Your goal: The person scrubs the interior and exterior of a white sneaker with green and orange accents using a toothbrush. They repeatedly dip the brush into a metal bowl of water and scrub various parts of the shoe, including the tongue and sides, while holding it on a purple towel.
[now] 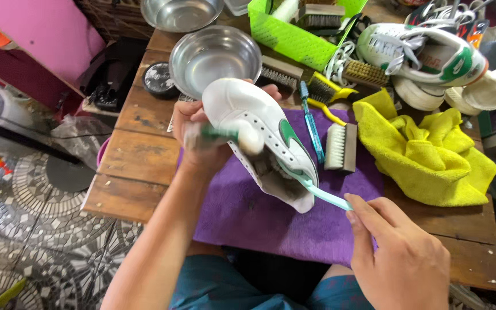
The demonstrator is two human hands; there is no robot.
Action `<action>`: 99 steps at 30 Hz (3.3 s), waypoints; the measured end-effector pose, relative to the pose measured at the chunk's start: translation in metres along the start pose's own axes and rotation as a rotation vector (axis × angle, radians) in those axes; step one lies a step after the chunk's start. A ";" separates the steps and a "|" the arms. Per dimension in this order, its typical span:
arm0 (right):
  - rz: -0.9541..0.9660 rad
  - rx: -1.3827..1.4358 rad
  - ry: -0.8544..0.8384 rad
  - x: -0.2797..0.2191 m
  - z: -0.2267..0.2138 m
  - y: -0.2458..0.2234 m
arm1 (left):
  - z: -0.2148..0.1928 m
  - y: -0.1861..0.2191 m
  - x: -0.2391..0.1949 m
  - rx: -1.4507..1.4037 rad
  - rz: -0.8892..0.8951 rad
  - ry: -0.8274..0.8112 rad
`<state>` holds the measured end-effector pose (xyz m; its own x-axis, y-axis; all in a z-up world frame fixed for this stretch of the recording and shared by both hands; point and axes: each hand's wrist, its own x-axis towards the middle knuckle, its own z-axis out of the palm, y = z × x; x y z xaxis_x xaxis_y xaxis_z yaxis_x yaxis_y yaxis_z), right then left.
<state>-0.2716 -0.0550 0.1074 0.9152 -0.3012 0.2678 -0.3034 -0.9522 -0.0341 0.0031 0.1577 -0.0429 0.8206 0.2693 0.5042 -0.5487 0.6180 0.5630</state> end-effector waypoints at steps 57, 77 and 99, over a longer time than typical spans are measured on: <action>-0.424 -0.045 -0.248 0.009 0.017 -0.044 | 0.011 0.109 0.001 1.200 0.422 -0.788; -0.369 -0.081 -0.634 0.019 0.012 -0.064 | 0.001 0.094 -0.008 0.701 -0.133 -0.627; -0.272 0.146 -0.470 0.035 0.049 -0.106 | -0.007 0.091 -0.008 0.884 0.016 -0.610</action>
<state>-0.1941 0.0331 0.0735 0.9852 -0.0021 -0.1712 -0.0309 -0.9858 -0.1653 -0.0524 0.2171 -0.0003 0.7280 -0.2932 0.6197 -0.6807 -0.2021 0.7041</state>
